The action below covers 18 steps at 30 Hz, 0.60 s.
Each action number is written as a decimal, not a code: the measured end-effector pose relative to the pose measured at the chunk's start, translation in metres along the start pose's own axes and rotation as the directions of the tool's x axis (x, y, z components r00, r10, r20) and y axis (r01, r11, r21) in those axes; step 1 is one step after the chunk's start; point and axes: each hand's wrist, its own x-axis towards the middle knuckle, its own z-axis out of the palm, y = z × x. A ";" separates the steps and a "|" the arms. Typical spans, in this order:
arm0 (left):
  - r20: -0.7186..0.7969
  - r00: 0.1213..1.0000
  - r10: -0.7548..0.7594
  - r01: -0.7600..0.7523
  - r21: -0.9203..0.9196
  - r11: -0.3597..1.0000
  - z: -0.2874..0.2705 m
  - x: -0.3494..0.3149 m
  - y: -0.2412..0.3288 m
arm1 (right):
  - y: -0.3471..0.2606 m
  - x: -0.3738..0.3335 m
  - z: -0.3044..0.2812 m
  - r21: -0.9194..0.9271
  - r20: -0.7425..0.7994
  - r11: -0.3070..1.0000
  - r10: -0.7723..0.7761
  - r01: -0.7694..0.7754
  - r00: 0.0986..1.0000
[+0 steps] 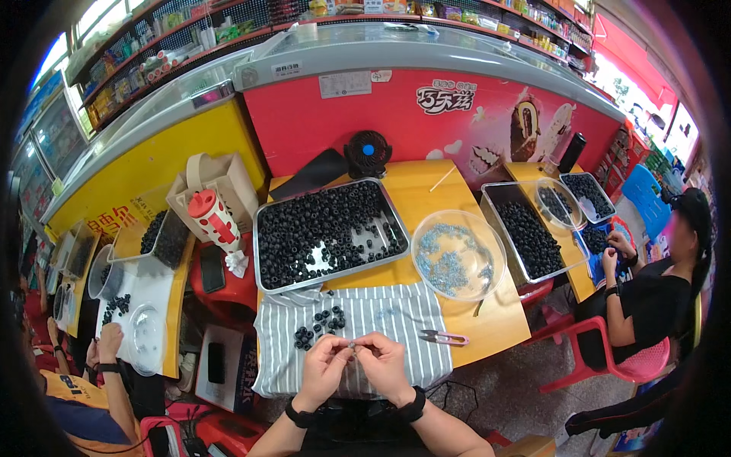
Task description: Sorting small black plastic or rubber components from a large pile into specific trays.
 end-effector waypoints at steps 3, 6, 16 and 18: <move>-0.042 0.998 0.056 -0.057 -0.017 0.998 0.003 0.002 0.001 | -0.003 0.002 0.000 0.069 -0.006 0.997 0.031 -0.031 0.999; -0.067 0.981 0.185 -0.173 0.157 0.972 0.003 0.006 0.002 | 0.001 0.003 -0.002 0.026 -0.009 0.999 0.037 -0.037 0.999; -0.058 0.969 0.238 -0.212 0.292 0.933 0.000 0.011 0.002 | -0.012 0.012 0.008 -0.542 0.049 0.733 -0.461 0.411 0.886; -0.049 0.982 0.181 -0.162 0.267 0.950 -0.003 0.013 -0.002 | -0.013 0.017 0.006 -0.617 0.101 0.641 -0.511 0.456 0.854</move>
